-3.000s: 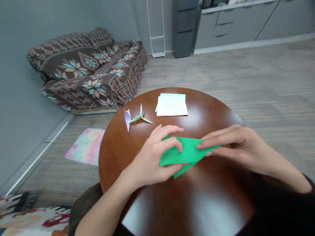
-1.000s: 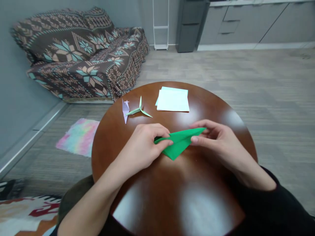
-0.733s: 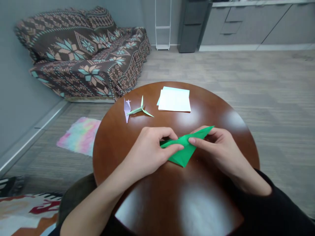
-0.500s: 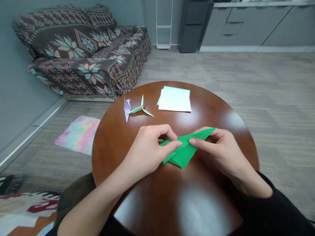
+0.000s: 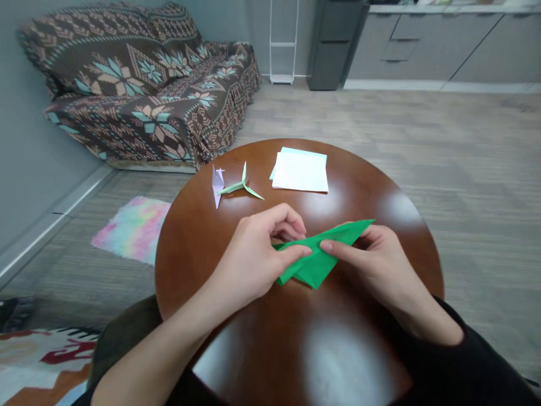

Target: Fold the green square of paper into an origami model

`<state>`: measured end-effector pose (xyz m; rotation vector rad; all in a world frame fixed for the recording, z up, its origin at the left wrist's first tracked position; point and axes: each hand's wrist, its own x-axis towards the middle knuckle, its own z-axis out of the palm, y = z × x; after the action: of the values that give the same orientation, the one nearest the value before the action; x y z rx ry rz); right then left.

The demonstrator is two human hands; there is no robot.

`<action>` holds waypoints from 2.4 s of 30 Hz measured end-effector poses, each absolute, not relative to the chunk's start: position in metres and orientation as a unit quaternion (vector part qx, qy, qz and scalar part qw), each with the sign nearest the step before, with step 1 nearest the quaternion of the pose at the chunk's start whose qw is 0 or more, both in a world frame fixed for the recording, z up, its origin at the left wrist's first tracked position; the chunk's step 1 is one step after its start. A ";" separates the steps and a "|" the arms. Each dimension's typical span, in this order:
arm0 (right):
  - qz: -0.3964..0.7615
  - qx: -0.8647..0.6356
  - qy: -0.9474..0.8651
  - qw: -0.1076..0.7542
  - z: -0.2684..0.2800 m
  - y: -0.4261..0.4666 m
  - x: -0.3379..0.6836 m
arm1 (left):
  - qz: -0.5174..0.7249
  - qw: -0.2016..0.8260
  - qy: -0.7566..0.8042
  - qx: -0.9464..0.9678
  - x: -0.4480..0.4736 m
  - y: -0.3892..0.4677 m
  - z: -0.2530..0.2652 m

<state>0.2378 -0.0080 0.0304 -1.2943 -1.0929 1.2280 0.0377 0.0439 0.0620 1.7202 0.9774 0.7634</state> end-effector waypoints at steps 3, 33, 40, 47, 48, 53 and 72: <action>0.511 -0.541 -0.449 0.493 0.033 -0.009 0.236 | 0.299 0.500 0.395 0.710 0.038 0.044 0.062; 0.348 -0.569 -0.614 0.422 0.060 -0.019 0.265 | 0.221 0.304 0.399 0.837 0.021 0.045 0.083; 0.436 -0.566 -0.541 0.444 0.059 -0.017 0.267 | 0.201 0.341 0.403 0.825 0.018 0.047 0.082; 0.427 -0.540 -0.463 0.558 0.044 -0.007 0.252 | 0.265 0.417 0.407 0.768 0.028 0.047 0.071; 0.443 -0.536 -0.458 0.554 0.042 -0.007 0.248 | 0.276 0.429 0.410 0.756 0.029 0.047 0.070; 0.491 -0.534 -0.476 0.497 0.040 -0.011 0.238 | 0.280 0.497 0.417 0.708 0.036 0.043 0.074; 0.569 -0.502 -0.443 0.478 0.037 -0.012 0.242 | 0.202 0.610 0.409 0.648 0.035 0.045 0.070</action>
<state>0.2419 -0.0123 0.0373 -1.2251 -1.0816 1.3897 0.0346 0.0445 0.0702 1.4955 0.9454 0.4668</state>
